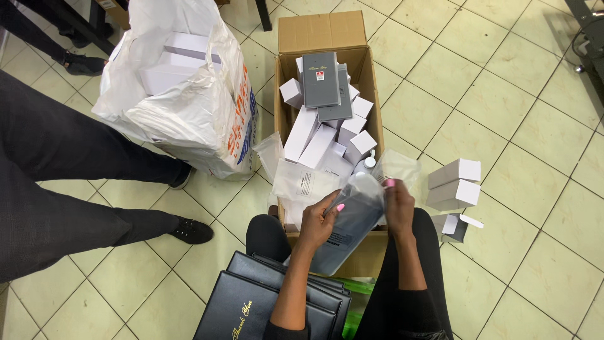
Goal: The person removes black folders from individual plastic sleeves and stacks them on their lap before placing the empty sleeves back into a cardboard box.
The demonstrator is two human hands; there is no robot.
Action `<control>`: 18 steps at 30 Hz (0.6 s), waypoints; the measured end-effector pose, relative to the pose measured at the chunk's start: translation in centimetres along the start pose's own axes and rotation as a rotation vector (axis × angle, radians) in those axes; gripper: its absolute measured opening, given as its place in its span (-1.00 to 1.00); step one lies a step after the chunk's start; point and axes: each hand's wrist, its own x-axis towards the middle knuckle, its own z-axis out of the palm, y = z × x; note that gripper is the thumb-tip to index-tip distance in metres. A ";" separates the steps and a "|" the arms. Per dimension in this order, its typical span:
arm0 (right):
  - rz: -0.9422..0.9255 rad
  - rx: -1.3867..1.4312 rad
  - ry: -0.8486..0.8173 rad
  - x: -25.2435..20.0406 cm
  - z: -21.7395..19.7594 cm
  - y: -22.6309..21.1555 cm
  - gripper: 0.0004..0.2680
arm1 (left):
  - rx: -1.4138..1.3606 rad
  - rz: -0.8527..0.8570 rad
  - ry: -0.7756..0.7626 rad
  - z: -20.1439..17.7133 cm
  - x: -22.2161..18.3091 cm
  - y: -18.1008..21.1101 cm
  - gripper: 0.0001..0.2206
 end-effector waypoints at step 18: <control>0.088 0.225 0.038 -0.3 -0.3 -0.7 -0.84 | -0.095 0.004 0.000 0.8 0.7 -1.7 -0.67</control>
